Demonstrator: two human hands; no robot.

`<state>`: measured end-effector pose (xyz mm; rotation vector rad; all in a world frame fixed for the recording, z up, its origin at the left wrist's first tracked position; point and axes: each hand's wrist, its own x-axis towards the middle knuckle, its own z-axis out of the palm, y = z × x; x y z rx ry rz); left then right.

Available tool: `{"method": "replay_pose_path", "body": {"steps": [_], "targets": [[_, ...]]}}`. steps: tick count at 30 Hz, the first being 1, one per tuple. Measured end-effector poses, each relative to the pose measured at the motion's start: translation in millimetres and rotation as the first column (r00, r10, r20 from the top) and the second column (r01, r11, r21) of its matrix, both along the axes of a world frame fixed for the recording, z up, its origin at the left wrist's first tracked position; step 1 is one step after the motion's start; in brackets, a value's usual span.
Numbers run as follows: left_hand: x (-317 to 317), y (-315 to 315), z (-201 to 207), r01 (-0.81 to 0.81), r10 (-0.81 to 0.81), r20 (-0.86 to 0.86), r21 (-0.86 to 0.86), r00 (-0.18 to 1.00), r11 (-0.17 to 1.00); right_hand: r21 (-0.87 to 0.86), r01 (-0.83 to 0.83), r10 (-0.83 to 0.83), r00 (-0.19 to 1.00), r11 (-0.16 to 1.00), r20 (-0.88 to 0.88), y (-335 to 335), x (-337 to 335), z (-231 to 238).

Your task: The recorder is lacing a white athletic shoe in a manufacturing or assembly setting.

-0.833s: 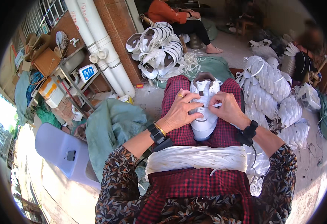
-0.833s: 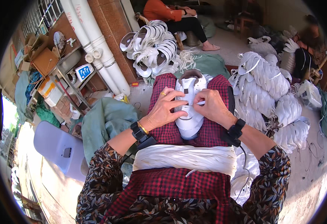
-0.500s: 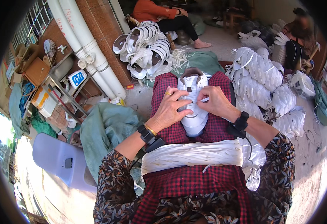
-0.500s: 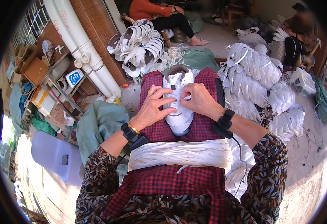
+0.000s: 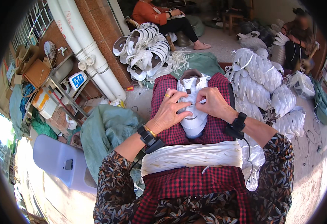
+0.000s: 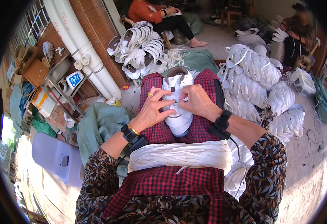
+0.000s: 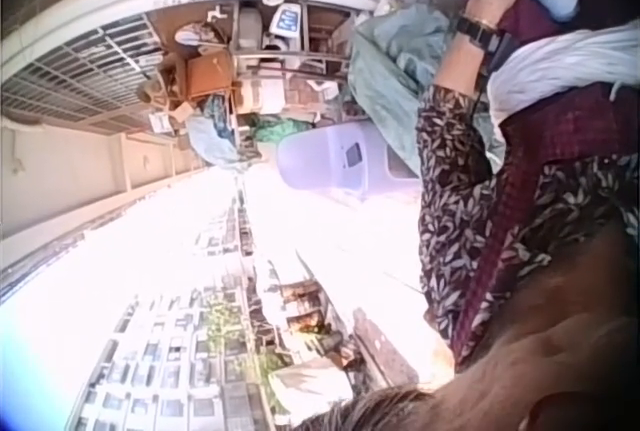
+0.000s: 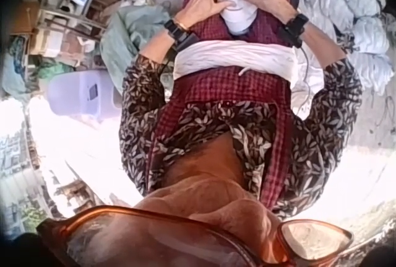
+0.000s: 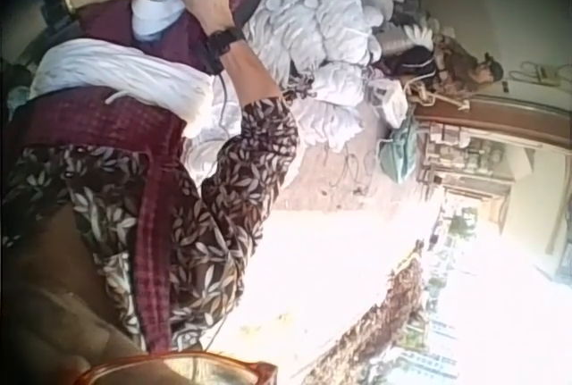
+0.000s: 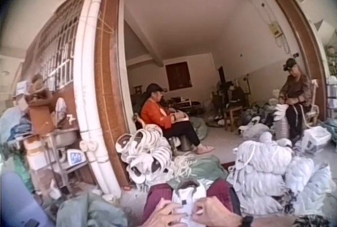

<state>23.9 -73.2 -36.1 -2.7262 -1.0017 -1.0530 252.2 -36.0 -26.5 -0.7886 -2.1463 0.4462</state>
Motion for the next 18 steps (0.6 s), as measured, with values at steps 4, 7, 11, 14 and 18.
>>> {"method": "replay_pose_path", "body": {"steps": [4,7,11,14,18], "targets": [[-0.6,-0.3,-1.5,0.002,-0.002,0.020,-0.021,1.000,1.000,-0.022,-0.057,0.057,0.998,0.998,-0.002,2.1,1.5,1.6],[-0.1,-0.8,-1.9,-0.007,0.007,0.026,-0.005,1.000,1.000,-0.078,-0.059,0.062,0.998,0.995,0.028,3.3,3.1,2.6],[1.9,-0.4,0.2,0.004,-0.004,0.031,-0.001,1.000,1.000,-0.029,-0.054,0.055,0.997,0.998,0.045,5.1,0.7,2.0],[1.9,-1.6,2.5,-0.012,0.012,0.001,-0.035,1.000,0.999,-0.083,-0.020,0.022,0.999,0.996,0.023,4.0,-3.7,0.5],[-1.5,-1.8,5.9,0.007,-0.004,0.077,-0.040,0.997,0.999,-0.059,-0.012,0.014,1.000,0.998,0.028,-1.3,-2.5,2.9]]}}
